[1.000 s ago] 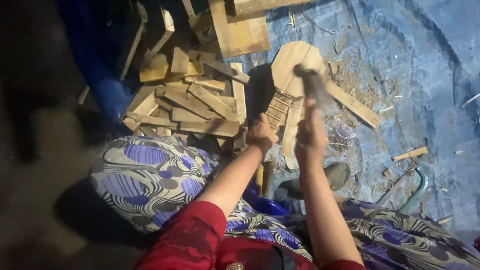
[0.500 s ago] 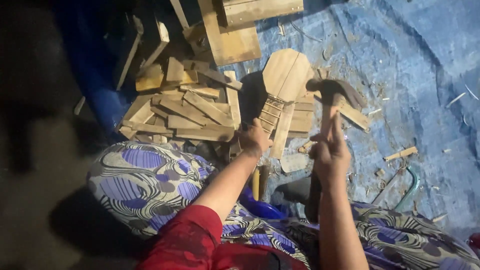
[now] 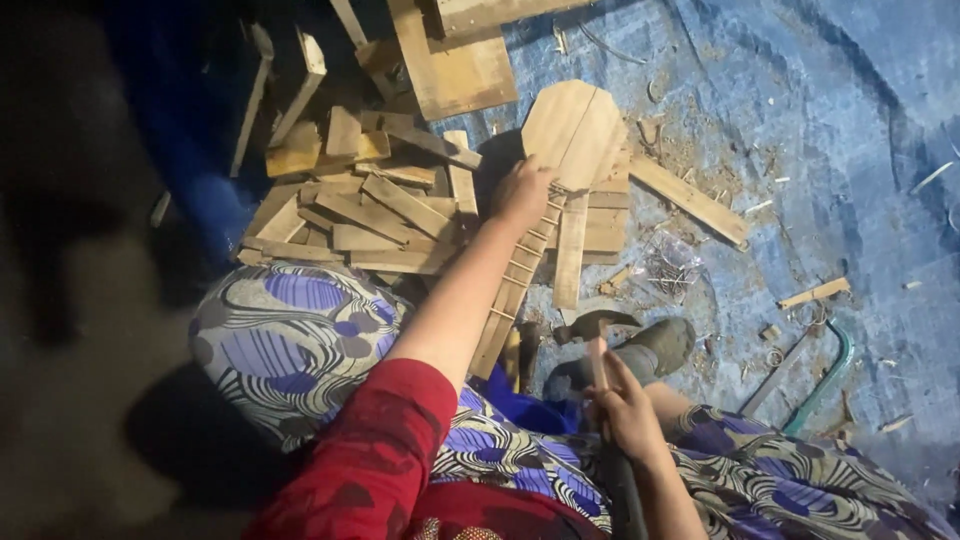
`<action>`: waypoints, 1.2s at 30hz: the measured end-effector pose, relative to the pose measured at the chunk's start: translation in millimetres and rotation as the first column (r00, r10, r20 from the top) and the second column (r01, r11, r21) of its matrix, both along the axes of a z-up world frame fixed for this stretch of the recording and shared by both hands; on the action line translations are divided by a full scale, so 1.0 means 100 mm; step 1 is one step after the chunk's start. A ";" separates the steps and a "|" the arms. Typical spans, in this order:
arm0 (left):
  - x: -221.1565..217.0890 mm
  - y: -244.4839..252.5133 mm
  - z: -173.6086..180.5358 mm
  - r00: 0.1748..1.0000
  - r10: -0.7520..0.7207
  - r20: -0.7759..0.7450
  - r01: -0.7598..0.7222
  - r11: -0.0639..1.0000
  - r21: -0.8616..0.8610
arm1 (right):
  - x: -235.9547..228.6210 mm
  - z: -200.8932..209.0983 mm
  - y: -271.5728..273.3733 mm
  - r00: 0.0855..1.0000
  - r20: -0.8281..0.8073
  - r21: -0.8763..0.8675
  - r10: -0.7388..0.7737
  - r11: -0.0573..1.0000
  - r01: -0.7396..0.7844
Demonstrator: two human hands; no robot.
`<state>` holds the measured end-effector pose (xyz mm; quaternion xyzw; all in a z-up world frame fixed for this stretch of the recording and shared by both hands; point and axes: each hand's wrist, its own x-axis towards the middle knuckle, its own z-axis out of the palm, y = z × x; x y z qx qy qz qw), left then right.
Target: Assembling a wooden stringed instrument by hammering frets or decorative slats onto the neck.
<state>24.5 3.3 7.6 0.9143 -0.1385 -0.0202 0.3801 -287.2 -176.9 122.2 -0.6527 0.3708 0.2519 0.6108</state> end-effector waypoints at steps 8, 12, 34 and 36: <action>0.04 0.02 -0.07 0.994 -0.011 0.109 0.000 0.995 0.099 | 0.10 -0.06 0.07 0.999 -0.037 0.136 -0.014 0.991 0.019; 0.09 0.06 -0.38 0.997 0.082 -0.001 -0.082 0.996 -0.037 | 0.14 -0.13 0.06 1.000 -0.021 0.161 0.012 0.987 -0.009; 0.10 0.20 -0.44 0.976 0.216 -0.029 -0.216 0.946 -0.243 | 0.17 -0.16 0.08 0.997 -0.069 0.113 0.032 0.993 -0.024; 0.08 0.19 -0.37 0.975 0.218 -0.046 -0.223 0.943 -0.247 | 0.19 -0.12 0.10 0.997 -0.076 0.113 0.027 0.993 -0.019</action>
